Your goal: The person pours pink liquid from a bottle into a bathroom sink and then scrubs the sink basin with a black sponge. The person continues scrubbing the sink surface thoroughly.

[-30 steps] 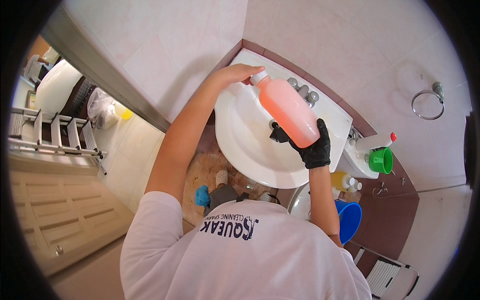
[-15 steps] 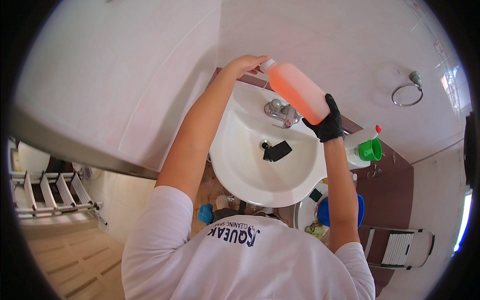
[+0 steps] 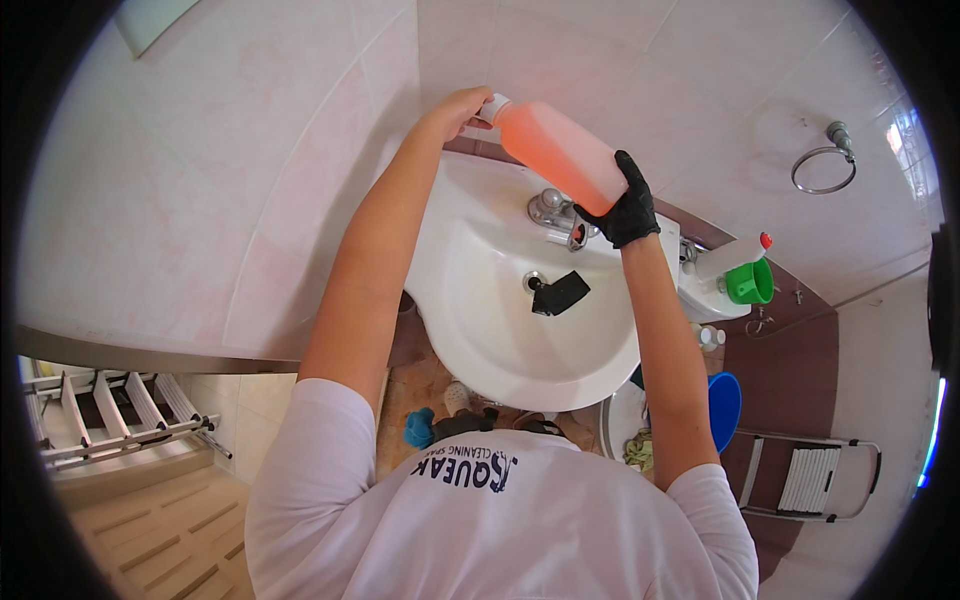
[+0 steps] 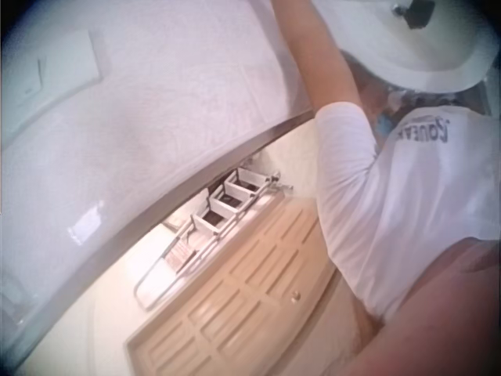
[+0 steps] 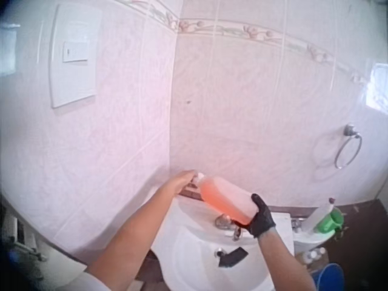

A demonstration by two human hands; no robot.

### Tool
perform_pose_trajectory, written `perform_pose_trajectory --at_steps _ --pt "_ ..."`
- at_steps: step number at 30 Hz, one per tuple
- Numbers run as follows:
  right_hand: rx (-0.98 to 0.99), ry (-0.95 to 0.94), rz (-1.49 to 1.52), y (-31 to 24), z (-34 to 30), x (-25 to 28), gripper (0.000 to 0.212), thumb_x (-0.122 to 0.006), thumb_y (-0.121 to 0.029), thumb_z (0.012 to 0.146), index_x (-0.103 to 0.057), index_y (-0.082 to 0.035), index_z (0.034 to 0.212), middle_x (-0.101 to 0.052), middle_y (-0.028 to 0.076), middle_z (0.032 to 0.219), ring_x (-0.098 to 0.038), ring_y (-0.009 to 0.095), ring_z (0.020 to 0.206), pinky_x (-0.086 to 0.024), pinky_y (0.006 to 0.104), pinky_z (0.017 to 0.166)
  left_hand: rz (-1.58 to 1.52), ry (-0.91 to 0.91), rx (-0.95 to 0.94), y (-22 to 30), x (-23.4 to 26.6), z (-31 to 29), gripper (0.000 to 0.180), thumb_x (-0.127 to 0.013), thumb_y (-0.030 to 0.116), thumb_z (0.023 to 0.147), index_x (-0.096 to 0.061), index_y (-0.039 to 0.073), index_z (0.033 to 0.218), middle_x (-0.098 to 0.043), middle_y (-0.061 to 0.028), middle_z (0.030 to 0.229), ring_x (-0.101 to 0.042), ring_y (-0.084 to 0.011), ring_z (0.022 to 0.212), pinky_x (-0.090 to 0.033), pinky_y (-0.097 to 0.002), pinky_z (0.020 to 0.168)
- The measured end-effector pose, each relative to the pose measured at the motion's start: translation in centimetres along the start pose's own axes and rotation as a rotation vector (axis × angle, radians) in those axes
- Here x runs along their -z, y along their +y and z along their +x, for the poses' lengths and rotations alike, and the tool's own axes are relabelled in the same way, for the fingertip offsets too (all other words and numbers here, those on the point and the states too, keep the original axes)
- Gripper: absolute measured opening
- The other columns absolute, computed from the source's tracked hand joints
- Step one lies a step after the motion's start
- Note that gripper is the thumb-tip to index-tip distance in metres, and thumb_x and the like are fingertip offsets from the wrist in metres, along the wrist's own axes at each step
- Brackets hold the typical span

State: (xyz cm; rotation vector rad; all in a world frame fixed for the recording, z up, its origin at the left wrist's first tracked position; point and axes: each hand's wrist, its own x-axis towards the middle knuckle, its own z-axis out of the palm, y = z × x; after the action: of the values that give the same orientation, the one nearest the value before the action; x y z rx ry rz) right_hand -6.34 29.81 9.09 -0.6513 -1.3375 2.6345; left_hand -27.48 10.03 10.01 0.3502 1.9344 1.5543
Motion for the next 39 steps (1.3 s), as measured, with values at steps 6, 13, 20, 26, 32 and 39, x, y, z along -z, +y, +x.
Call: perform_pose_trajectory --at_steps 6,13,20,26,32,39 --pt "-0.019 -0.004 0.005 -2.1 -0.4 3.4 0.048 -0.06 -0.049 0.082 -0.055 -0.016 0.116 -0.061 0.006 0.109 -0.059 0.026 0.096 -0.048 0.0469 0.073 0.017 -0.115 -0.079 0.6 -3.2 0.7 0.033 -0.046 0.028 0.089 -0.058 0.008 0.113 -0.059 -0.0041 0.108 -0.058 -0.0151 0.095 -0.032 -0.0389 0.089" --pt "0.014 0.21 -0.118 -5.7 -2.7 8.3 0.057 -0.065 -0.055 0.074 -0.054 -0.02 0.119 -0.059 0.002 0.116 -0.056 0.024 0.104 -0.044 0.0503 0.083 -0.074 -0.233 -0.196 0.0 -10.2 5.2 0.03 -0.04 0.013 0.092 -0.057 -0.005 0.109 -0.059 -0.0128 0.109 -0.057 -0.0218 0.101 -0.049 -0.0352 0.088" --pt "0.071 0.272 -0.064 -8.2 -6.1 14.9 0.055 -0.065 -0.052 0.076 -0.054 -0.02 0.119 -0.058 0.002 0.117 -0.056 0.024 0.105 -0.044 0.0527 0.084 0.009 -0.309 -0.19 1.8 -18.7 6.1 0.03 -0.04 0.013 0.092 -0.057 -0.005 0.109 -0.06 -0.0133 0.107 -0.06 -0.0229 0.097 -0.05 -0.0351 0.086" --pt "0.05 0.234 -0.035 -9.9 -7.0 20.5 0.057 -0.067 -0.051 0.075 -0.053 -0.02 0.12 -0.057 0.002 0.119 -0.055 0.025 0.107 -0.042 0.0543 0.085 0.034 -0.341 -0.133 2.5 -23.5 6.8 0.031 -0.041 0.016 0.092 -0.057 -0.004 0.11 -0.059 -0.0122 0.108 -0.061 -0.0225 0.096 -0.049 -0.0349 0.087" --pt "0.017 0.192 -0.047 -10.8 -5.9 22.8 0.059 -0.068 -0.05 0.073 -0.051 -0.021 0.121 -0.055 0.003 0.119 -0.052 0.027 0.109 -0.04 0.0567 0.087 0.091 -0.169 -0.01 3.0 -25.5 4.1 0.035 -0.046 0.028 0.09 -0.058 0.004 0.112 -0.056 -0.0064 0.108 -0.059 -0.0173 0.091 -0.045 -0.031 0.085" --pt "-0.013 0.12 -0.069 -9.8 -3.2 20.7 0.063 -0.066 -0.054 0.073 -0.05 -0.021 0.124 -0.053 0.005 0.123 -0.051 0.029 0.11 -0.039 0.0572 0.088 0.149 -0.021 0.004 1.7 -22.4 5.0 0.035 -0.047 0.035 0.089 -0.06 0.011 0.111 -0.055 -0.0012 0.106 -0.054 -0.0129 0.082 -0.041 -0.0281 0.081"
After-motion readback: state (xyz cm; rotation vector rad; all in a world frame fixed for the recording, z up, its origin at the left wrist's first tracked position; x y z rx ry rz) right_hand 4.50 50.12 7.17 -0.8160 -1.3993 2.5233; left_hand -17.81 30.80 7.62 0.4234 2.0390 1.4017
